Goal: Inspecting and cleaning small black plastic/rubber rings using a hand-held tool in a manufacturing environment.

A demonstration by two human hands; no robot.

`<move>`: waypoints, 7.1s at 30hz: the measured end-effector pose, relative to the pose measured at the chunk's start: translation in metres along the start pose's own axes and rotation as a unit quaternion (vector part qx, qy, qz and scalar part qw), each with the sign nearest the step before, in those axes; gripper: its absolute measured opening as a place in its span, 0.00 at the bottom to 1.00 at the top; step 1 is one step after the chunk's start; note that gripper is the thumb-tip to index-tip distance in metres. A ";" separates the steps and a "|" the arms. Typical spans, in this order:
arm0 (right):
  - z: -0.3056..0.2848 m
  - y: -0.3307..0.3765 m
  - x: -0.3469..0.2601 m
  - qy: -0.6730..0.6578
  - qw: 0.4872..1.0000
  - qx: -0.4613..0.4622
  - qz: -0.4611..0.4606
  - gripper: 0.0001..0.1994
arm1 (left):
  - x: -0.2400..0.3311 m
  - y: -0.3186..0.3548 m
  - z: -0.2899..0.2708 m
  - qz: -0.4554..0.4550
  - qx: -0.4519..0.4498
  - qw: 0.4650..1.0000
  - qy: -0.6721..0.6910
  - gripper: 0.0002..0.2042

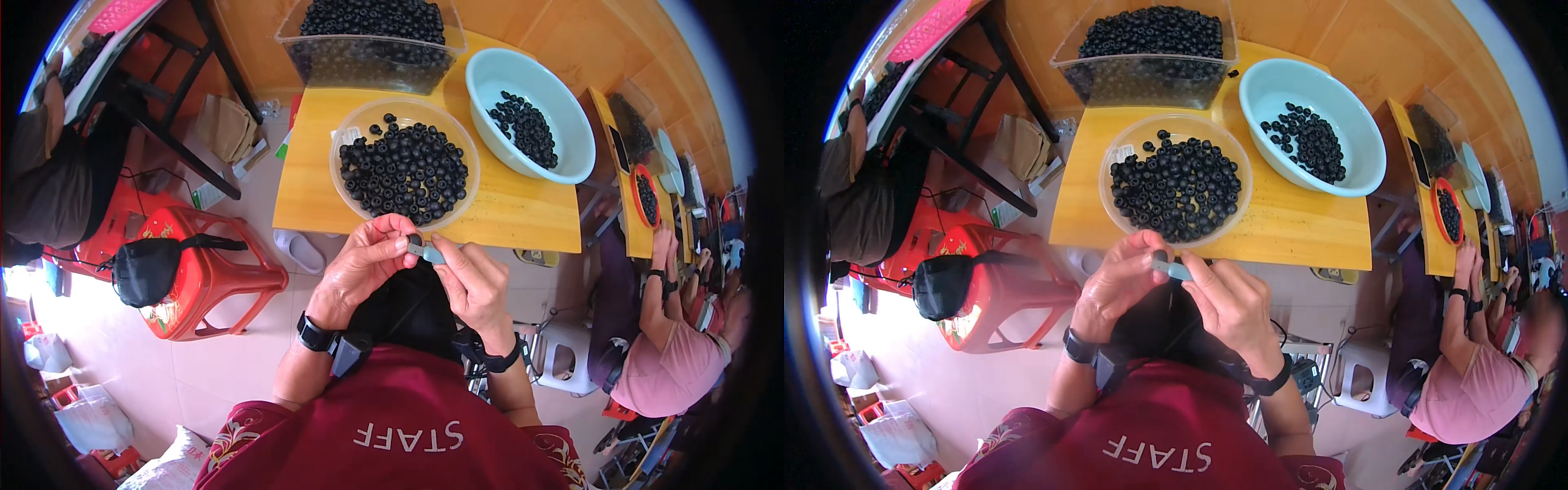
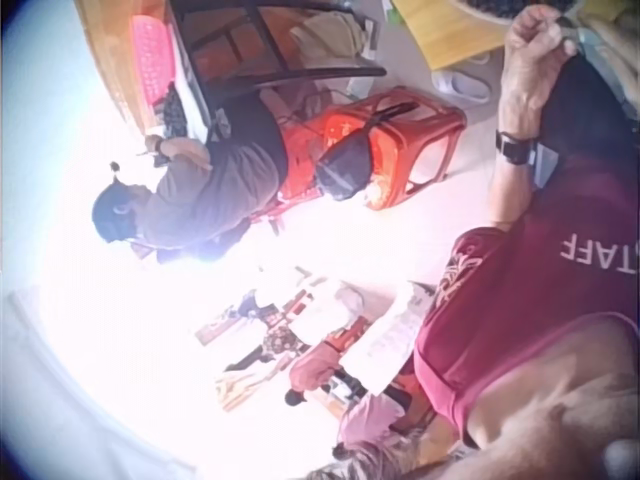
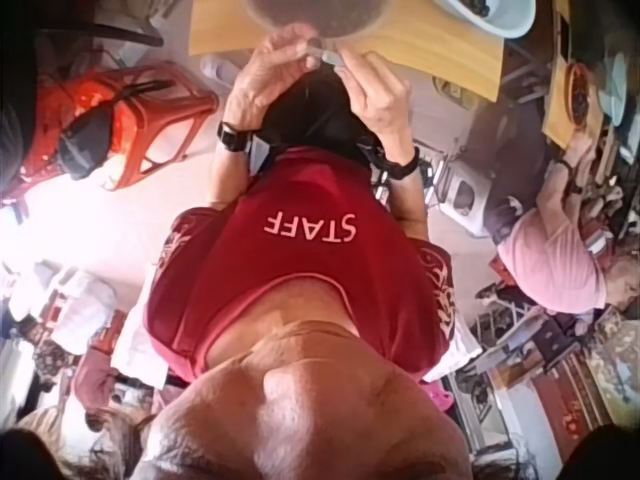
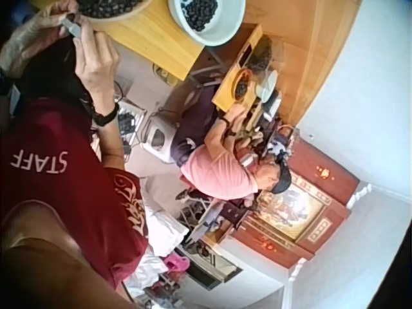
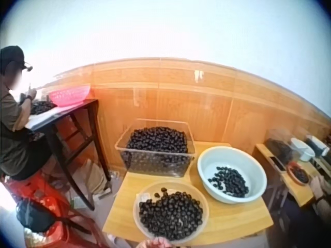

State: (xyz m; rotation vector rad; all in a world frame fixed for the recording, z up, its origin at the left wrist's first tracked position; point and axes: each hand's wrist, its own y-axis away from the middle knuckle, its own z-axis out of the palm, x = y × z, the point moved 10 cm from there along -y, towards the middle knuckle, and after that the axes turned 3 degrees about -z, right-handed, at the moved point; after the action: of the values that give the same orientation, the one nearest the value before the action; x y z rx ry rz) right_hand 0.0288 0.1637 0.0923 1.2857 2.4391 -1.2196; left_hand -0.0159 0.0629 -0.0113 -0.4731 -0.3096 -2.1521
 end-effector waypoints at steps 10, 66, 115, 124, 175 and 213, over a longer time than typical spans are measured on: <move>0.008 -0.007 0.004 0.032 0.999 0.021 -0.019 0.18 | 0.006 -0.001 -0.013 0.001 0.039 0.999 -0.005 0.09; -0.016 0.058 0.145 0.178 0.928 0.135 0.299 0.11 | 0.094 -0.126 0.033 -0.035 0.088 0.808 -0.582 0.13; 0.001 -0.001 0.020 0.000 0.998 0.004 0.062 0.15 | -0.002 -0.019 -0.014 -0.046 0.035 0.998 -0.012 0.09; 0.003 -0.005 0.012 0.036 0.999 -0.008 0.034 0.15 | 0.000 -0.017 -0.011 -0.044 0.033 0.998 -0.010 0.08; 0.026 0.027 0.068 0.106 0.980 0.023 0.166 0.11 | 0.052 -0.124 0.060 -0.025 0.032 0.957 -0.286 0.12; 0.029 0.023 0.063 0.034 0.984 0.033 0.171 0.14 | 0.133 0.005 0.255 0.263 -0.273 0.797 -0.470 0.21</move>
State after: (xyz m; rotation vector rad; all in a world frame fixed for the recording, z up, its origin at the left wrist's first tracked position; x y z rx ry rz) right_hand -0.0012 0.1905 0.0308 1.7033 2.1129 -1.1856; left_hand -0.0265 0.0627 0.2760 -1.7472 -0.0499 -1.2746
